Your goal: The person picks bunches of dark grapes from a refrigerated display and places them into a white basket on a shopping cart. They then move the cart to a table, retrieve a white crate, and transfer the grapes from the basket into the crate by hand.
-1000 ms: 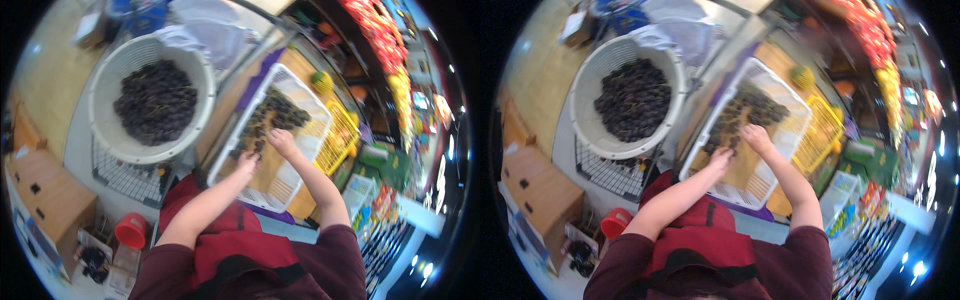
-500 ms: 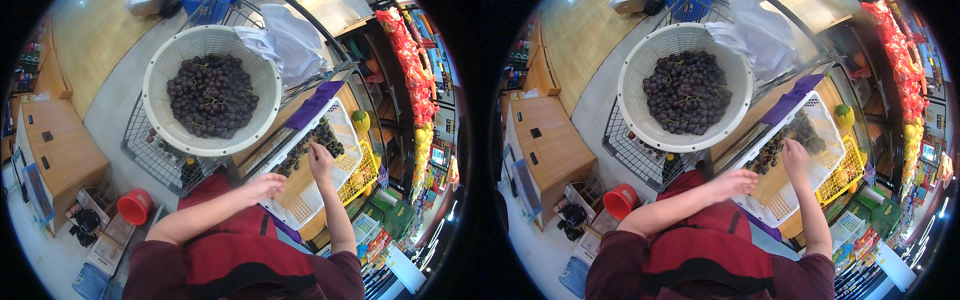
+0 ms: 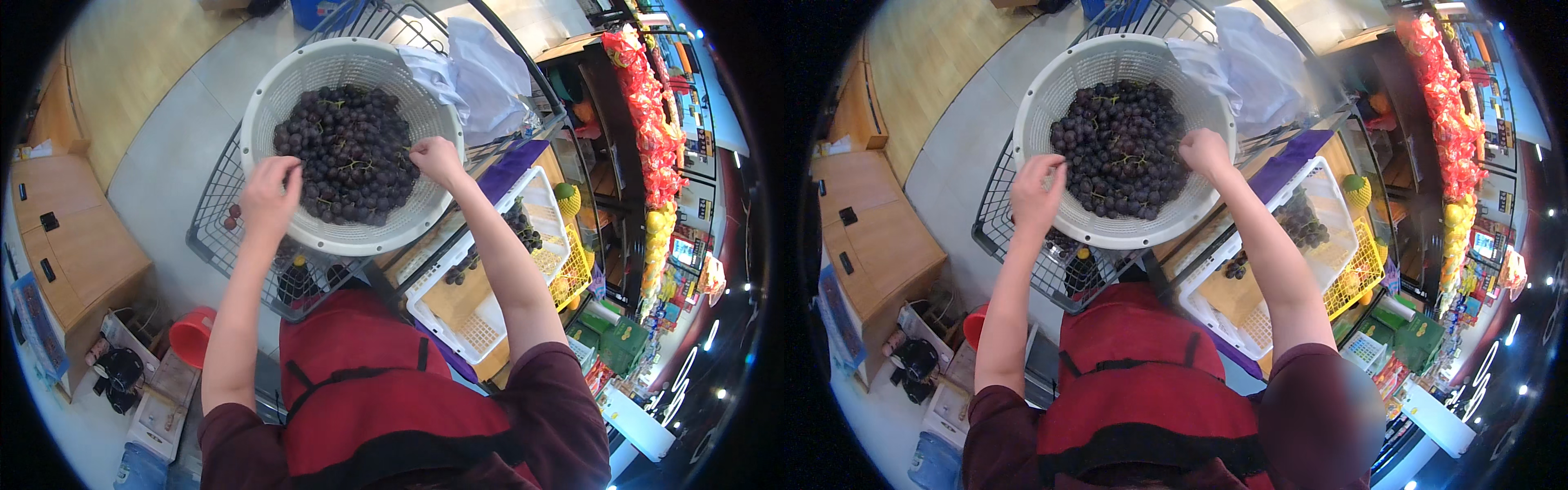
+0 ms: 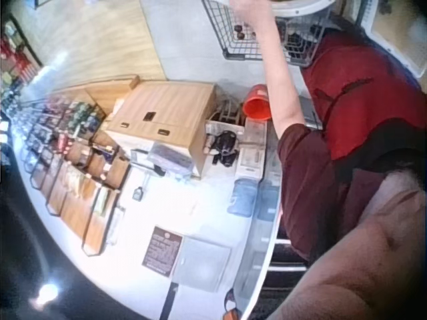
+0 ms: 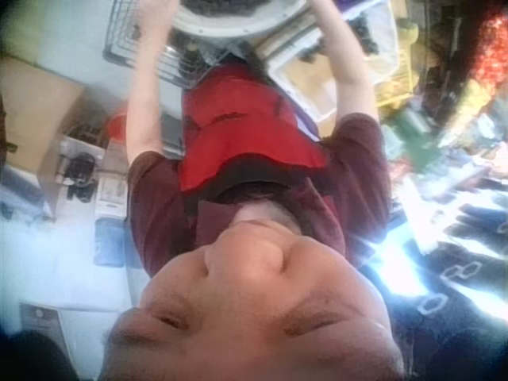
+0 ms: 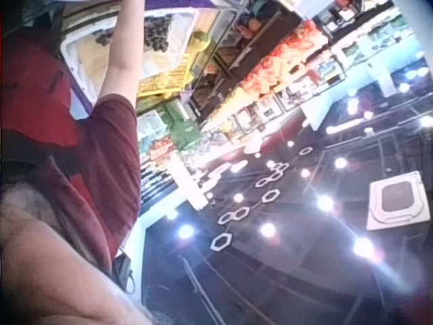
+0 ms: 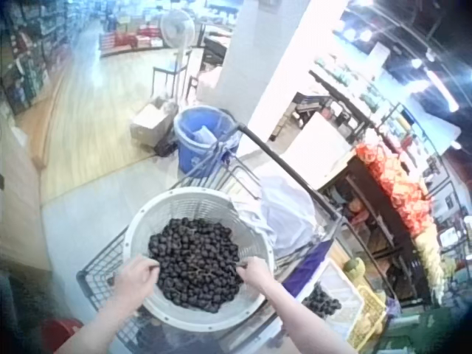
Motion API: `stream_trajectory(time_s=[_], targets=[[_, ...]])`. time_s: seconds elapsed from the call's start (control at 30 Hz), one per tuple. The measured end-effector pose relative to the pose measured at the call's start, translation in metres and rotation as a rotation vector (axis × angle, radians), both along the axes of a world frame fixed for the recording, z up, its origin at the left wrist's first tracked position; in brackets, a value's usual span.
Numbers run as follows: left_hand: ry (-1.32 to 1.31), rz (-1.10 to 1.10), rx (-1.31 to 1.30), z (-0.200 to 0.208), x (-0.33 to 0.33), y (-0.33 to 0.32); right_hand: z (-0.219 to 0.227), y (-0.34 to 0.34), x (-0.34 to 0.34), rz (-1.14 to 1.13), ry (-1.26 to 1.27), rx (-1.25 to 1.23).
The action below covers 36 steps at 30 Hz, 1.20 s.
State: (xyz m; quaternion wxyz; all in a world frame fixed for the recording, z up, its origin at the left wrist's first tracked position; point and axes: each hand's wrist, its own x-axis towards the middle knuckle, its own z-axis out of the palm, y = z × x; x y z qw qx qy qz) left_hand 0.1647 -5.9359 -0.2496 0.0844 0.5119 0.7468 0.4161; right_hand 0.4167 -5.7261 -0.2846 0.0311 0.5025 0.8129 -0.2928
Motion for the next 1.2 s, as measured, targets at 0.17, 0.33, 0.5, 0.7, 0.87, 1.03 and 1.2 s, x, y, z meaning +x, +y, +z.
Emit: stream_trajectory(time_s=[0.17,0.33,0.5,0.7,0.87,1.03,1.2], targets=[[0.095,-0.018,-0.024,-0.018,0.013,0.006,-0.033,0.000,-0.022,-0.142,-0.354,-0.180],[0.116,0.003,-0.020,-0.019,0.012,0.005,-0.024,-0.019,-0.045,-0.323,-0.480,-0.183],[0.115,-0.001,-0.049,-0.021,0.011,0.005,-0.019,-0.026,-0.064,-0.300,-0.558,-0.190],[0.125,0.003,-0.020,-0.025,0.010,0.002,-0.057,-0.014,-0.051,-0.548,-0.297,-0.338],[0.078,0.023,-0.029,-0.025,0.010,0.004,-0.078,-0.005,-0.037,-0.614,-0.245,-0.393],[0.063,-0.004,-0.092,-0.027,0.012,0.001,-0.075,0.004,-0.023,-0.499,-0.345,-0.368],[-0.166,-0.198,-0.343,-0.042,0.056,0.046,-0.050,-0.010,-0.009,-0.301,-0.257,-0.129]])
